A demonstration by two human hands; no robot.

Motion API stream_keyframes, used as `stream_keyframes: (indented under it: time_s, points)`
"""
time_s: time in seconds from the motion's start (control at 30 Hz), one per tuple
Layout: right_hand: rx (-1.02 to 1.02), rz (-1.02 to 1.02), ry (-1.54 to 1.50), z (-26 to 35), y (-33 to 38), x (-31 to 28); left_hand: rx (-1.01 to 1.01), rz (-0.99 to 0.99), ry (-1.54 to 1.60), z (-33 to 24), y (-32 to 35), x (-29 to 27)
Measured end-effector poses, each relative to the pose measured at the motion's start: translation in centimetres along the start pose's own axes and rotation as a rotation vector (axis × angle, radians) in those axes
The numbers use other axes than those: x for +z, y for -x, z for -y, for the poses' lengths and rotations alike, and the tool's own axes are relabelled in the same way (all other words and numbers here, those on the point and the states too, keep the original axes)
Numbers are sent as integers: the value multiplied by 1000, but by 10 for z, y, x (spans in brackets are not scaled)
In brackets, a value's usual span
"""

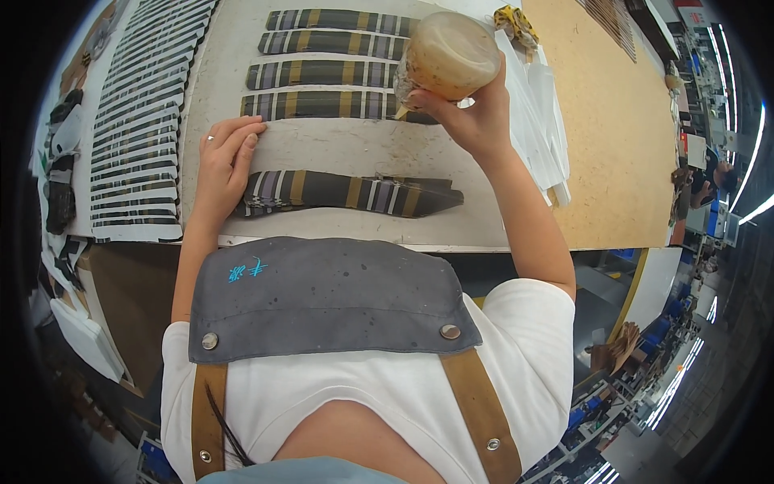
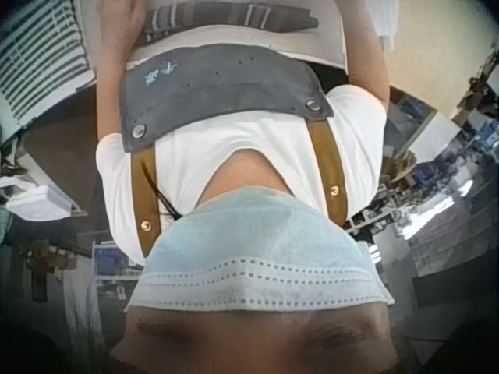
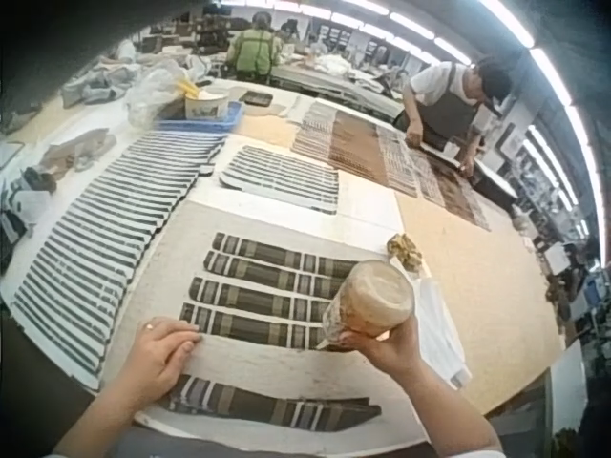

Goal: Applying glue to patterned fabric strips and attaching white lining strips to create completed straps.

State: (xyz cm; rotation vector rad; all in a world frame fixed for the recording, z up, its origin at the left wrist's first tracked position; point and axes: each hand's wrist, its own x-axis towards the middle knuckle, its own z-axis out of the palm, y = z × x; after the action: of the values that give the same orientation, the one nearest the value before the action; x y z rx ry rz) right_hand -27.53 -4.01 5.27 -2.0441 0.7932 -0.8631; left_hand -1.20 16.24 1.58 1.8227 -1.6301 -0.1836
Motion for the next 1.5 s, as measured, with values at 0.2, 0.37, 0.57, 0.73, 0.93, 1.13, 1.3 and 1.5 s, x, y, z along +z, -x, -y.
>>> stream_keyframes:
  time_s: [0.2, 0.37, 0.57, 0.73, 0.93, 1.13, 1.3, 1.5]
  points:
    - [170, -72, -270, 9, 2, -8, -42, 46, 58, 0, -3, -5]
    - [603, -92, -1118, 9, -12, -55, -186, 108, 319, 3, -6, -15]
    - [325, -404, -1249, 17, 5, -173, -257, -45, 520, -13, -13, -35]
    - [675, -627, -113, 6, 89, -279, -183, -44, 541, -30, -24, -44]
    - [1115, -206, 986, -27, 166, -240, -99, 121, 614, -54, -48, -29]
    - [751, -407, 996, 8, 129, -138, 28, 273, 606, -78, -65, -4]
    - [318, -50, 806, 2, 107, -51, 247, 397, 480, -106, -73, 4]
    - [337, -89, 922, -8, 104, -32, 345, 522, 390, -135, -90, 17]
